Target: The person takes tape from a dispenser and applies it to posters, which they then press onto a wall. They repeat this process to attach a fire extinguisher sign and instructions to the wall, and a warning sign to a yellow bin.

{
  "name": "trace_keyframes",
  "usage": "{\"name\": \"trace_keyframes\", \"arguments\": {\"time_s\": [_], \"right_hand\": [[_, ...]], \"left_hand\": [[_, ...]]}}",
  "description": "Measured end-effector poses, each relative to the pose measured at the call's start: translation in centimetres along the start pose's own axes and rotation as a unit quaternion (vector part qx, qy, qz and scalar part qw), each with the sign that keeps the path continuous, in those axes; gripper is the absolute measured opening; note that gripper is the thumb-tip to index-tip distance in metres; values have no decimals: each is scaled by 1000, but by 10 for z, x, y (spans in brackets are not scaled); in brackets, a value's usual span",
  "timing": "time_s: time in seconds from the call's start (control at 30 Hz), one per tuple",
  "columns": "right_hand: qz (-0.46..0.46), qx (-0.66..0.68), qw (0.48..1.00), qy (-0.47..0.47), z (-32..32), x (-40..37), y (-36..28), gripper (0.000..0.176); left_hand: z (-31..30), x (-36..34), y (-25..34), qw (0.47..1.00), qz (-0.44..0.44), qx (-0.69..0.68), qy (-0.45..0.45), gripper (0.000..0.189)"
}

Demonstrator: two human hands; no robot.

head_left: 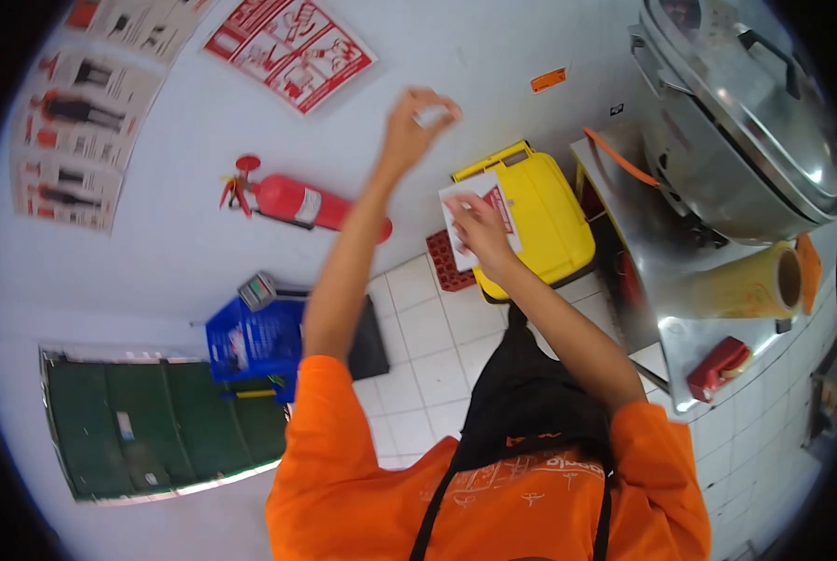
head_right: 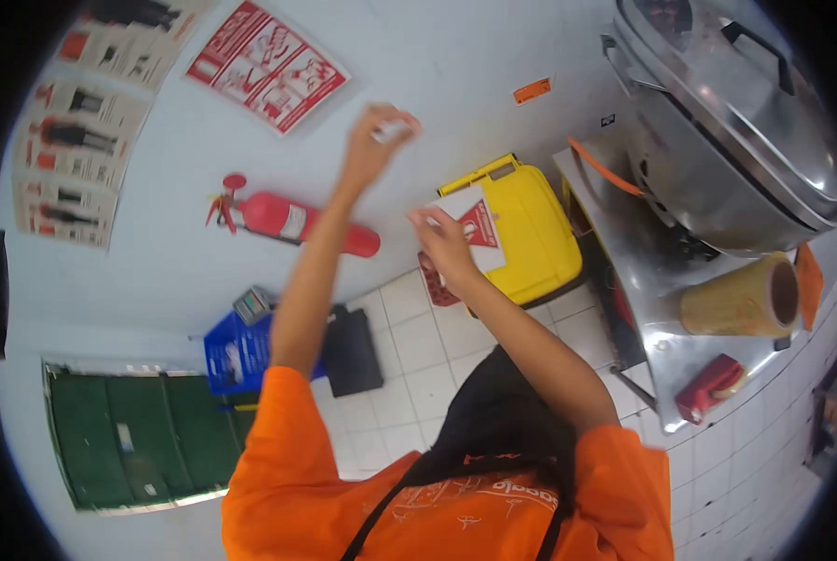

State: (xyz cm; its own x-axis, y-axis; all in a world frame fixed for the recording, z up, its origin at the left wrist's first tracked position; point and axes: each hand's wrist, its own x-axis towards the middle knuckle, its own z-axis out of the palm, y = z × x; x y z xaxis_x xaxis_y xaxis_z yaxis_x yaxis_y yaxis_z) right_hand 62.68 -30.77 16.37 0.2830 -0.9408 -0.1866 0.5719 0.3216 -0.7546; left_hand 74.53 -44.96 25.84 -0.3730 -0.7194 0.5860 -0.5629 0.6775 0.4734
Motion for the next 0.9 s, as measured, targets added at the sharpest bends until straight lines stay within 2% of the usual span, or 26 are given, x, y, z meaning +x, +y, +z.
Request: {"name": "trace_keyframes", "arguments": {"time_s": [0.07,0.1,0.17,0.2,0.27,0.3,0.37,0.4,0.47,0.5,0.57,0.67,0.9], "right_hand": [[-46,67,997,5,49,86,-15,22],[-70,109,992,2,66,125,-15,22],[-85,154,983,50,99,187,-24,25],[-79,170,981,58,108,213,-21,25],[-90,154,979,95,114,255,-11,27],[-87,168,976,107,113,274,-5,27],[-167,95,969,153,116,302,12,32],[-160,107,968,159,119,307,15,32],[-160,89,966,181,118,312,15,32],[-157,93,965,189,119,313,20,32],[-150,91,971,163,123,313,26,26],[-126,118,973,153,127,311,23,26],[-130,108,969,180,138,332,17,31]], "left_hand": [[-46,82,-45,978,140,143,-55,15],[-62,113,-62,960,161,209,-93,17],[-78,147,-87,933,194,296,-69,15],[-85,161,-99,931,194,295,-88,15],[-89,179,-118,892,305,310,-123,12],[-86,180,-123,890,310,302,-141,12],[-91,170,-129,802,322,499,-66,65],[-93,167,-137,801,325,497,-80,65],[-92,165,-150,848,261,452,-96,66],[-90,164,-153,849,264,446,-103,66],[-84,166,-158,845,350,399,-57,11],[-87,171,-172,853,352,377,-83,11],[-85,171,-178,827,352,433,-70,11]]}}
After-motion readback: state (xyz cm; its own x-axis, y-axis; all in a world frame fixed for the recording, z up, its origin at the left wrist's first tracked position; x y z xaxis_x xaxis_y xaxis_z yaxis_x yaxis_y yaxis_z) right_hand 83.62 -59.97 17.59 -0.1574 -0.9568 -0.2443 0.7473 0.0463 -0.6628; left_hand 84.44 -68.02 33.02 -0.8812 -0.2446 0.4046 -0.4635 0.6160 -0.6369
